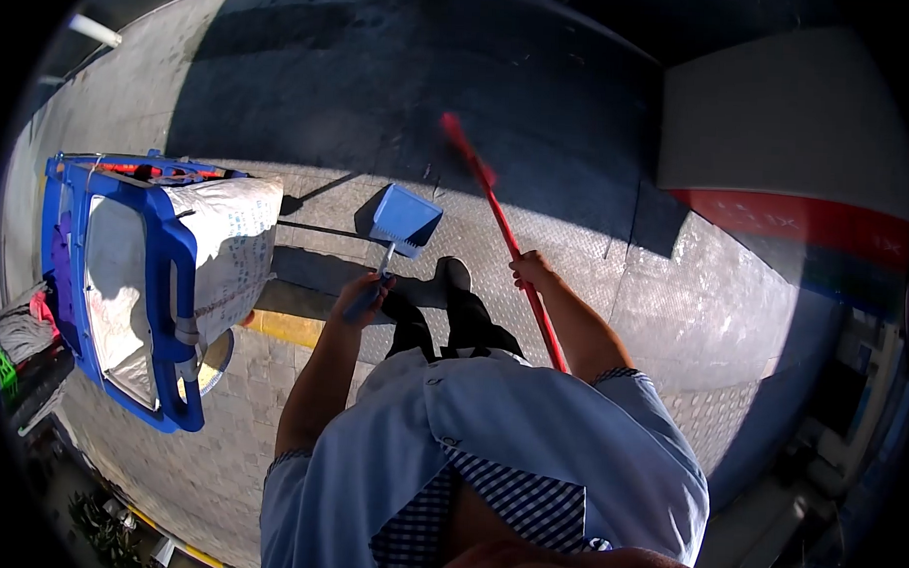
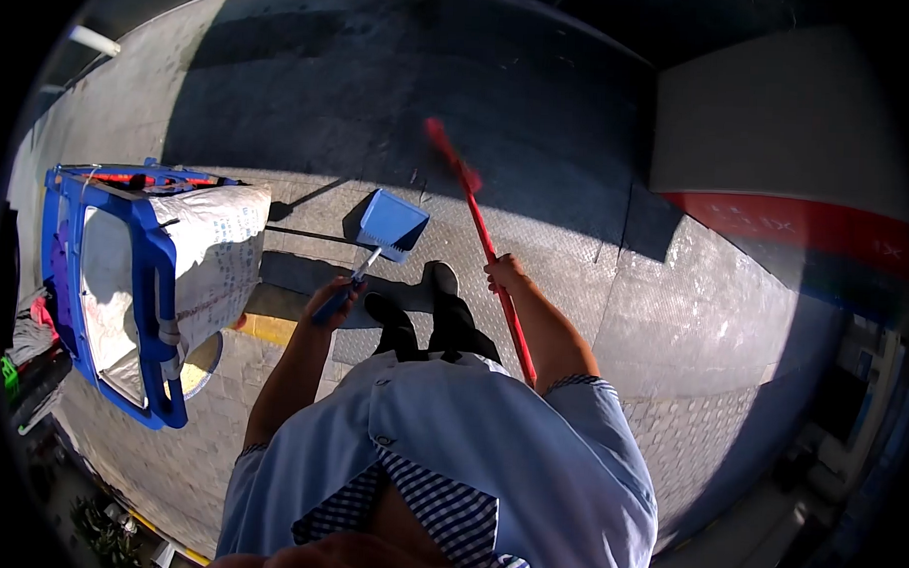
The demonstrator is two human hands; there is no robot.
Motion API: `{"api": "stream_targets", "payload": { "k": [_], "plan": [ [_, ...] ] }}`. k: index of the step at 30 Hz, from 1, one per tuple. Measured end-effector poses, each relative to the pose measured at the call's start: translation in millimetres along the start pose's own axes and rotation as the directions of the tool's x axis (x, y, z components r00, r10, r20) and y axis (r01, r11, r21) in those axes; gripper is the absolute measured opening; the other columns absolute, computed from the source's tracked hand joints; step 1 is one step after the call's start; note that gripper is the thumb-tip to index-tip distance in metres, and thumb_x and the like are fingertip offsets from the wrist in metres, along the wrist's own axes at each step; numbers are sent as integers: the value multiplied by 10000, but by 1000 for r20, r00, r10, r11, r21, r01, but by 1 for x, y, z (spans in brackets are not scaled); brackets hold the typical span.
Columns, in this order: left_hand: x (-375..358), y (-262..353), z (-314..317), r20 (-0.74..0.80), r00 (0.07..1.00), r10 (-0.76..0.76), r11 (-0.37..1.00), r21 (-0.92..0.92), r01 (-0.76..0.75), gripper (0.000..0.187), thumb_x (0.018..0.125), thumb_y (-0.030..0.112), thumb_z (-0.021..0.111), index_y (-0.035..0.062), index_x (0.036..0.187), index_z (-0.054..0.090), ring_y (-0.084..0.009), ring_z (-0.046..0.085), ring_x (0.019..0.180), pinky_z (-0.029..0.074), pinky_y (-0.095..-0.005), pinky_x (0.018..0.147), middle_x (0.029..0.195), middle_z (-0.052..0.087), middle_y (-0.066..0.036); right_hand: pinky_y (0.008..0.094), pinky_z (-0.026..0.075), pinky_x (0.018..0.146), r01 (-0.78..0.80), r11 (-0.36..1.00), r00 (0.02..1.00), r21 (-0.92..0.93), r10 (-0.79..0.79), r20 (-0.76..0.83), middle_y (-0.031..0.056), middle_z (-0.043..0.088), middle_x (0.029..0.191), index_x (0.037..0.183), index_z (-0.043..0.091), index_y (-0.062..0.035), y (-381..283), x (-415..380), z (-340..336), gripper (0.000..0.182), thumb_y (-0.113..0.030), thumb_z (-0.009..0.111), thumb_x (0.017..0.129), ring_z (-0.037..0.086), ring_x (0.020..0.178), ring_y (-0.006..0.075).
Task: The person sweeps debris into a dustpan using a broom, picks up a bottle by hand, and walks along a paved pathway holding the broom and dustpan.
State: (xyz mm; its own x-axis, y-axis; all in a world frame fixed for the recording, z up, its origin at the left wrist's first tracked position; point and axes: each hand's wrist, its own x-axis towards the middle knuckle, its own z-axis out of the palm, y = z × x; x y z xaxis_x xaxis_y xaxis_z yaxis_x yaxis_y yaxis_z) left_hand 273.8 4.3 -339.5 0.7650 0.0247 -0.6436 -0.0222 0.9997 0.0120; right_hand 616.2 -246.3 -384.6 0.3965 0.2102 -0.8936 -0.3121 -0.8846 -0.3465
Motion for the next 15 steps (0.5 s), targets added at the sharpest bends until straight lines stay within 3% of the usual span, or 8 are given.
{"api": "stream_targets", "payload": {
  "k": [1, 7, 15],
  "plan": [
    [-2, 0, 6, -30, 1000, -6, 1000, -4, 6, 265, 873, 158, 603, -43, 1023, 520, -182, 669, 696, 593, -250, 545, 950, 617, -196, 315, 481, 398, 44, 998, 997, -41, -47, -65, 115, 608, 670, 860, 561, 20, 2, 8, 4, 177, -108, 654, 782, 574, 461, 194],
    [0, -1, 4, -83, 994, -66, 996, -61, 61, 295, 857, 172, 619, -74, 992, 528, -167, 671, 671, 589, -243, 525, 918, 624, -170, 318, 479, 383, 27, 979, 993, -203, -50, -108, 113, 603, 612, 818, 564, 30, -14, 6, 7, 173, -85, 660, 730, 589, 462, 193],
    [4, -1, 15, -126, 992, -25, 999, -32, 21, 326, 845, 173, 619, -94, 1006, 524, -168, 671, 619, 584, -240, 505, 839, 639, -137, 321, 518, 450, 187, 951, 972, -246, -216, -94, 106, 632, 647, 867, 576, 16, -57, 78, -10, 210, -128, 660, 738, 625, 510, 187]
  ]
}}
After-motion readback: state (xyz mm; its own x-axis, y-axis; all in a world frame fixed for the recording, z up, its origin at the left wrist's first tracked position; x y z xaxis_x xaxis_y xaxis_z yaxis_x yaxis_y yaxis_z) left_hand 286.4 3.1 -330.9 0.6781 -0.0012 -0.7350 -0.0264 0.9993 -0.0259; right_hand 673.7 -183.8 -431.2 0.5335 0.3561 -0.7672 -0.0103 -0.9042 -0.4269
